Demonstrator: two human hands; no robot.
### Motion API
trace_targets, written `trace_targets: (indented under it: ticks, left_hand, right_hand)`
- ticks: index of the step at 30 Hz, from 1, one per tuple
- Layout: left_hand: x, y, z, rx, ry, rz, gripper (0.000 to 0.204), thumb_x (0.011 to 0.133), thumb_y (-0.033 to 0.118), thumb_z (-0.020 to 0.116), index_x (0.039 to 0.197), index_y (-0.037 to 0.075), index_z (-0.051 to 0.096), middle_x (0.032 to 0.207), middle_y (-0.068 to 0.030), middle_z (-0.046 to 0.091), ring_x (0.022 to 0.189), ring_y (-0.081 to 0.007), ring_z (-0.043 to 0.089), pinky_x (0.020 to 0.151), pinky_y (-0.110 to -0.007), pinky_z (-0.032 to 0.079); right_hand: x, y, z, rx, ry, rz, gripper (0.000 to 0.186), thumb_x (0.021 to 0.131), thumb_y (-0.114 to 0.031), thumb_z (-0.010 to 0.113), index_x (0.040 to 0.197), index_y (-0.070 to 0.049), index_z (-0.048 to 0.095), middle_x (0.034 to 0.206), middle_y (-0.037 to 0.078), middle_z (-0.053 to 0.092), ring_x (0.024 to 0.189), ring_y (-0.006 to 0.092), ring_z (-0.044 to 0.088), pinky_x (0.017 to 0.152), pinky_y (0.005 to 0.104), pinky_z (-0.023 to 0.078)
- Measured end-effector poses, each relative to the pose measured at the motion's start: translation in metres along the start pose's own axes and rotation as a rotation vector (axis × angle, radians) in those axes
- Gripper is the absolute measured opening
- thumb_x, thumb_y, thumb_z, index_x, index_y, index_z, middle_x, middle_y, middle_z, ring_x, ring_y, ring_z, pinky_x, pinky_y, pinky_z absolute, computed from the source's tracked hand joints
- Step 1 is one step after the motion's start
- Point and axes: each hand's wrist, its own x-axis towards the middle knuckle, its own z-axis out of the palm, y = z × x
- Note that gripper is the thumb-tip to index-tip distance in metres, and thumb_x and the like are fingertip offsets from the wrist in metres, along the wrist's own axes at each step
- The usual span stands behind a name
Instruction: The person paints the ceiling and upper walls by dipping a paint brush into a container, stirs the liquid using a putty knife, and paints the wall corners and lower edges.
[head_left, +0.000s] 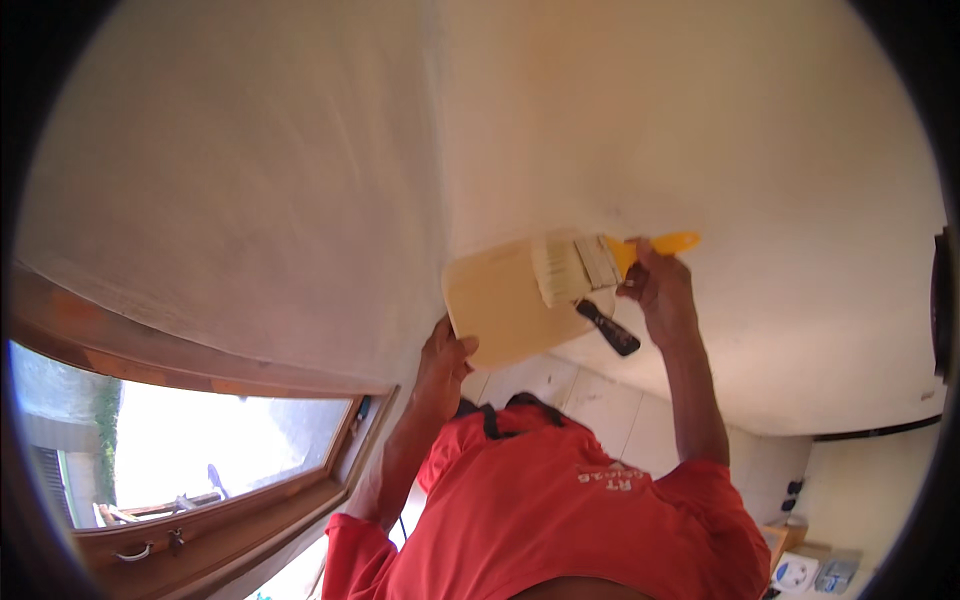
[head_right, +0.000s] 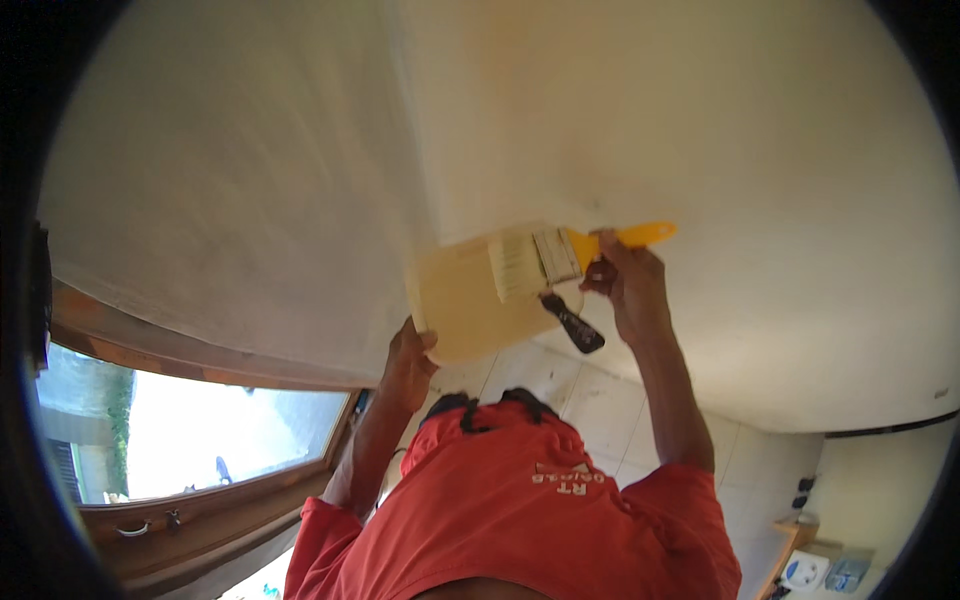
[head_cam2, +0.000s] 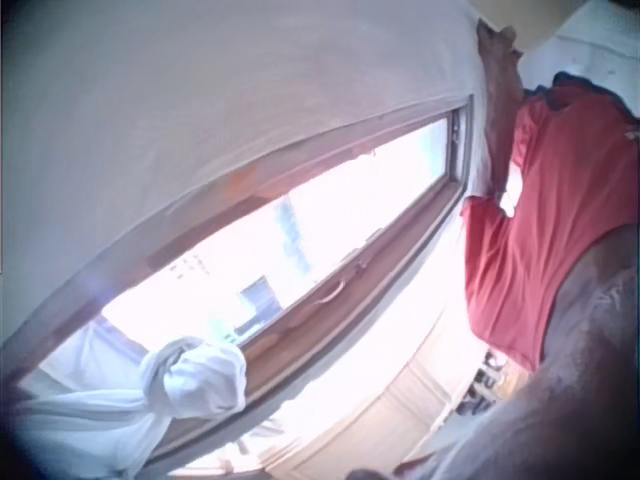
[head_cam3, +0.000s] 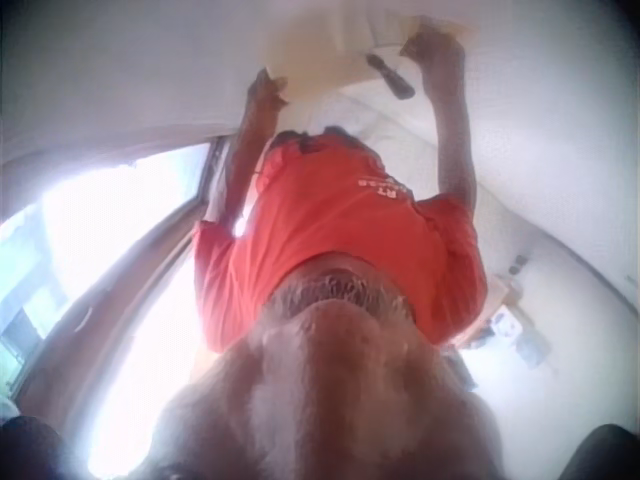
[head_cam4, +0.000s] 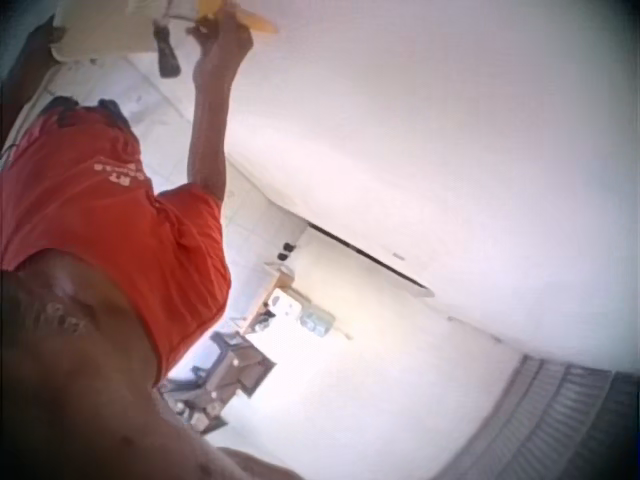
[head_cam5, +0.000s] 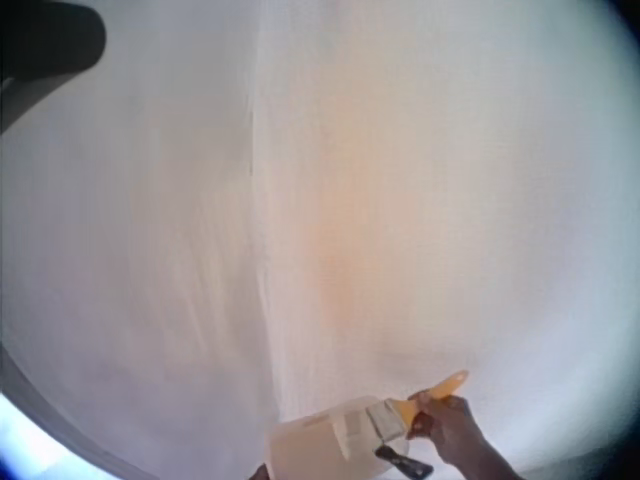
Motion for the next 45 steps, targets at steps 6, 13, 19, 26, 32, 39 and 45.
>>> trace_targets:
  ticks: [6,13,19,26,32,39,45]
  left_hand:
    - [-0.004,-0.002,0.001,-0.013,-0.005,0.010,0.071,0.085,0.035,0.063,0.141,0.000,0.039,0.133,-0.0134,0.054,0.119,-0.0250,0.057,0.097,-0.041,0.049]
    - [-0.019,0.004,-0.001,-0.003,0.000,0.052,0.076,0.079,0.037,0.066,0.140,-0.001,0.040,0.130,-0.0141,0.055,0.119,-0.0252,0.057,0.096,-0.042,0.050]
    - [-0.034,0.002,0.003,-0.034,0.053,0.092,0.079,0.076,0.037,0.067,0.140,-0.001,0.039,0.126,-0.0134,0.057,0.114,-0.0249,0.059,0.094,-0.040,0.051]
    - [-0.047,0.014,0.018,-0.112,0.049,0.060,0.069,0.077,0.025,0.069,0.136,0.002,0.042,0.120,-0.0086,0.058,0.111,-0.0179,0.058,0.090,-0.036,0.049]
    - [-0.054,0.021,0.026,-0.180,0.061,0.079,0.073,0.075,0.026,0.070,0.137,0.002,0.040,0.117,-0.0069,0.058,0.101,-0.0139,0.057,0.081,-0.031,0.047]
    - [-0.052,0.012,0.021,-0.155,0.074,-0.001,0.074,0.073,0.023,0.069,0.138,0.001,0.040,0.112,-0.0044,0.058,0.090,-0.0100,0.053,0.073,-0.027,0.043]
    - [-0.048,0.011,0.028,-0.175,0.032,0.024,0.071,0.073,0.021,0.067,0.137,0.001,0.043,0.105,-0.0031,0.058,0.089,-0.0088,0.053,0.071,-0.024,0.042]
  right_hand:
    - [-0.004,0.006,-0.001,0.181,-0.020,0.033,0.028,0.099,-0.032,0.060,0.108,-0.006,0.062,0.086,0.004,0.065,0.074,0.0124,0.063,0.063,0.0273,0.054]
    - [-0.013,-0.038,0.038,0.284,-0.171,-0.150,0.023,0.096,-0.019,0.064,0.115,-0.006,0.061,0.096,0.005,0.066,0.085,0.0147,0.067,0.072,0.0313,0.060]
    - [0.009,-0.145,0.097,-0.103,-0.114,-0.856,0.024,0.095,-0.013,0.064,0.116,-0.002,0.060,0.100,0.008,0.065,0.084,0.0135,0.065,0.071,0.0300,0.057]
    - [0.039,-0.299,0.135,-0.851,-0.020,-1.527,0.019,0.091,-0.005,0.068,0.109,-0.002,0.065,0.100,0.006,0.069,0.085,0.0113,0.065,0.072,0.0265,0.055]
    - [0.006,-0.320,0.147,-0.955,0.054,-1.628,0.020,0.091,-0.007,0.068,0.110,-0.003,0.067,0.104,0.007,0.070,0.083,0.0135,0.068,0.068,0.0258,0.055]
    - [0.027,-0.277,0.139,-1.366,-0.192,-1.317,0.020,0.088,-0.004,0.068,0.108,-0.005,0.065,0.105,0.004,0.069,0.079,0.0141,0.067,0.070,0.0268,0.054]
    - [0.011,-0.390,0.180,-1.541,0.246,-1.906,0.026,0.089,-0.003,0.064,0.114,-0.010,0.066,0.107,0.001,0.072,0.074,0.0165,0.069,0.063,0.0263,0.054]
